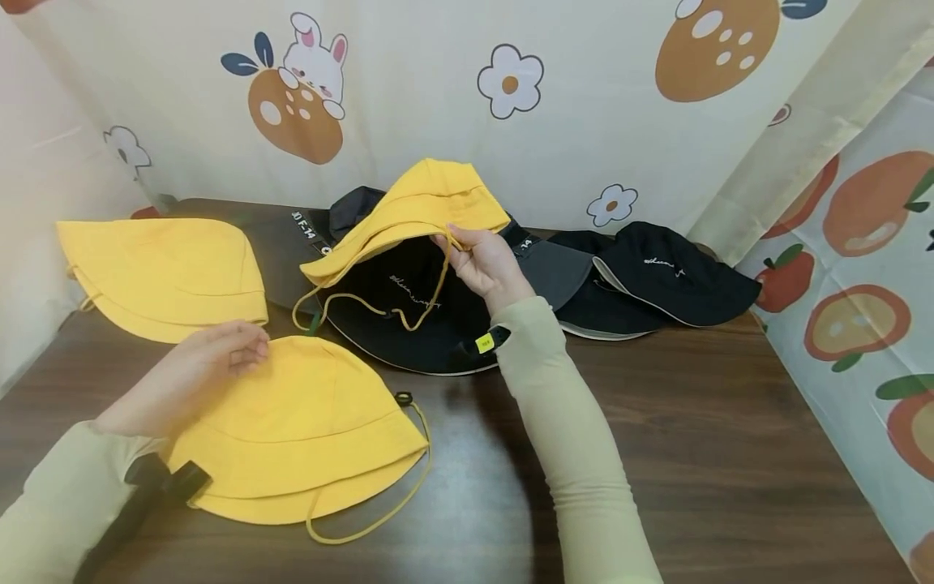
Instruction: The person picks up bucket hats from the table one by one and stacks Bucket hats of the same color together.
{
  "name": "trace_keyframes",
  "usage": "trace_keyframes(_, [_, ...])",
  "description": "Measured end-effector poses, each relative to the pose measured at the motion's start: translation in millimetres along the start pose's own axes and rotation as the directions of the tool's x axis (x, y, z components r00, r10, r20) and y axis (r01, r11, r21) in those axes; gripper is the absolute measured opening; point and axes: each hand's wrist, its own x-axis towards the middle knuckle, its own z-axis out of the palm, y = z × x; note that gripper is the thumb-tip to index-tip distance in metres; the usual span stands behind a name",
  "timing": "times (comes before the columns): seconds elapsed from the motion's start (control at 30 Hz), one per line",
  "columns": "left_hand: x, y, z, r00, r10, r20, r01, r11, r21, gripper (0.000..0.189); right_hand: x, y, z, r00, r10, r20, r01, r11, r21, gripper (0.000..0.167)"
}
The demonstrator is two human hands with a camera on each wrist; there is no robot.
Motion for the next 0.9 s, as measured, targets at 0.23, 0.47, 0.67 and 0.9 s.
trace_keyframes(0.23, [17.3, 22.4, -1.9, 1.000, -0.020, 0.015, 0.020, 0.999, -0.043, 0.061, -17.1, -3.1, 12.7, 0.985, 0.002, 0.170, -0.009, 0.999, 0.041, 0.029])
trace_keyframes(0.47, [33.4, 38.8, 1.4, 0.991, 0.054, 0.121, 0.001, 0.912, -0.410, 0.074, -32.9, 3.1, 23.0, 0.944, 0.037, 0.327, -0.052, 0.998, 0.039, 0.022])
trace_keyframes(0.67, [32.8, 49.8, 0.5, 0.969, 0.144, 0.203, 0.021, 0.766, -0.643, 0.042, -44.9, 10.8, 29.0, 0.919, 0.038, 0.393, -0.038, 0.999, -0.007, 0.015])
trace_keyframes(0.9, [32.8, 56.2, -1.1, 0.980, 0.101, 0.174, -0.011, 0.890, -0.456, 0.018, -48.2, 10.1, 17.7, 0.911, 0.006, 0.413, 0.026, 0.997, -0.072, 0.013])
